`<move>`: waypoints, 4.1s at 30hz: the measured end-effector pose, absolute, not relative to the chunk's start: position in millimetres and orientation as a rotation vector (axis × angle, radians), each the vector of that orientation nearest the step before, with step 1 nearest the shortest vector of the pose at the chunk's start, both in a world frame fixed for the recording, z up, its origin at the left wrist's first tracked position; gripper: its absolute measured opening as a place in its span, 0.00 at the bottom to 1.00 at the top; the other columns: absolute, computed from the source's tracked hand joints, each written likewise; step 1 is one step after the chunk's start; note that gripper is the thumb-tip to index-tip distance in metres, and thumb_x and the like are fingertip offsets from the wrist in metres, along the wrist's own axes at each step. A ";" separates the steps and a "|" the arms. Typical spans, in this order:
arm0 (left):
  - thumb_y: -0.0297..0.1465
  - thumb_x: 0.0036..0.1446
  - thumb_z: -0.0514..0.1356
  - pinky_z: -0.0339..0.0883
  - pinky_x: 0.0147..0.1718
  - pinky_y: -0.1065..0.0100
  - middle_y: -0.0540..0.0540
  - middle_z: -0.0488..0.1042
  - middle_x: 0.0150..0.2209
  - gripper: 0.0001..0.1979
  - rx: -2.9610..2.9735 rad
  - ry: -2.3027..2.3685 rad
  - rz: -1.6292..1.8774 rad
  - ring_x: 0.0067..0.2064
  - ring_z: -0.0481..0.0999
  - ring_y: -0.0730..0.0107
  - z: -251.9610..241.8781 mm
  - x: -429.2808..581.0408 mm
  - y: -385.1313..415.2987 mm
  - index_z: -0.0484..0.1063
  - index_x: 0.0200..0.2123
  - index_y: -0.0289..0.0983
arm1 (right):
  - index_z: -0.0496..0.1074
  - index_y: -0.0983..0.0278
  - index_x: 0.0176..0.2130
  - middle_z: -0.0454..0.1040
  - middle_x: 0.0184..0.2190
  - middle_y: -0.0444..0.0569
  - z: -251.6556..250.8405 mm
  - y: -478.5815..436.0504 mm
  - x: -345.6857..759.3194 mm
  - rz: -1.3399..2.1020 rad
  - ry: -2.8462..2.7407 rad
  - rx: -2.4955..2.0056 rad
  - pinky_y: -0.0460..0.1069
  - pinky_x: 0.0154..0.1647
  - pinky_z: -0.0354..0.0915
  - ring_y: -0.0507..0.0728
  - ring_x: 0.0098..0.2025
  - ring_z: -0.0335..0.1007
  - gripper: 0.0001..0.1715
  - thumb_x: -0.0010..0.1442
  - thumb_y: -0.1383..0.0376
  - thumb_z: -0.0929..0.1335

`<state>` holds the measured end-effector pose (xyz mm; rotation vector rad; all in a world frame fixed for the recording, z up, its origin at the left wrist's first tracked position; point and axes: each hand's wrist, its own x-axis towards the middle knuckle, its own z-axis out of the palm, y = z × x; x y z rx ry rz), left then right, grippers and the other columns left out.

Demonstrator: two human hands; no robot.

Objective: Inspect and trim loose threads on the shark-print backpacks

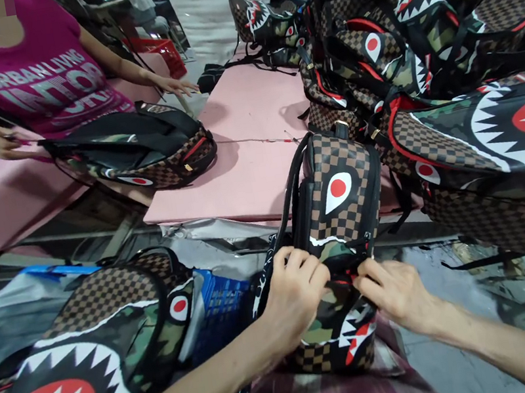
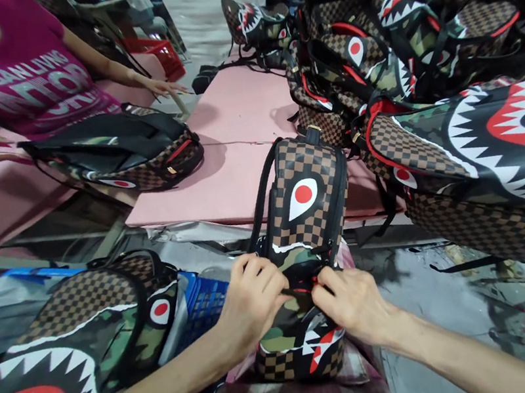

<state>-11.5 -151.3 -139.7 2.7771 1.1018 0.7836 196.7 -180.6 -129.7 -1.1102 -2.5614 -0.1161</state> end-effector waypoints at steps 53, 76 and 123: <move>0.20 0.59 0.46 0.68 0.48 0.63 0.42 0.72 0.34 0.12 2.896 1.161 0.756 0.50 0.71 0.62 -134.0 -22.0 -183.8 0.69 0.33 0.31 | 0.73 0.62 0.38 0.70 0.28 0.47 -72.5 -120.2 182.3 -0.317 -2.964 -0.977 0.51 0.29 0.45 0.54 0.31 0.56 0.09 0.60 0.67 0.63; 0.20 0.55 0.49 0.64 0.40 0.64 0.42 0.74 0.41 0.15 2.771 1.414 0.961 0.43 0.70 0.63 -148.1 -20.2 -209.6 0.71 0.42 0.33 | 0.69 0.64 0.31 0.70 0.27 0.46 -94.8 -107.0 170.7 -0.168 -2.981 -0.544 0.51 0.35 0.47 0.54 0.33 0.55 0.13 0.64 0.68 0.60; 0.24 0.58 0.51 0.58 0.34 0.64 0.48 0.67 0.25 0.07 2.840 1.110 0.829 0.32 0.66 0.67 -126.9 21.8 -168.2 0.66 0.29 0.35 | 0.69 0.64 0.36 0.66 0.22 0.42 -158.5 -192.8 223.6 1.023 -1.263 -1.578 0.43 0.18 0.54 0.47 0.19 0.56 0.12 0.56 0.58 0.65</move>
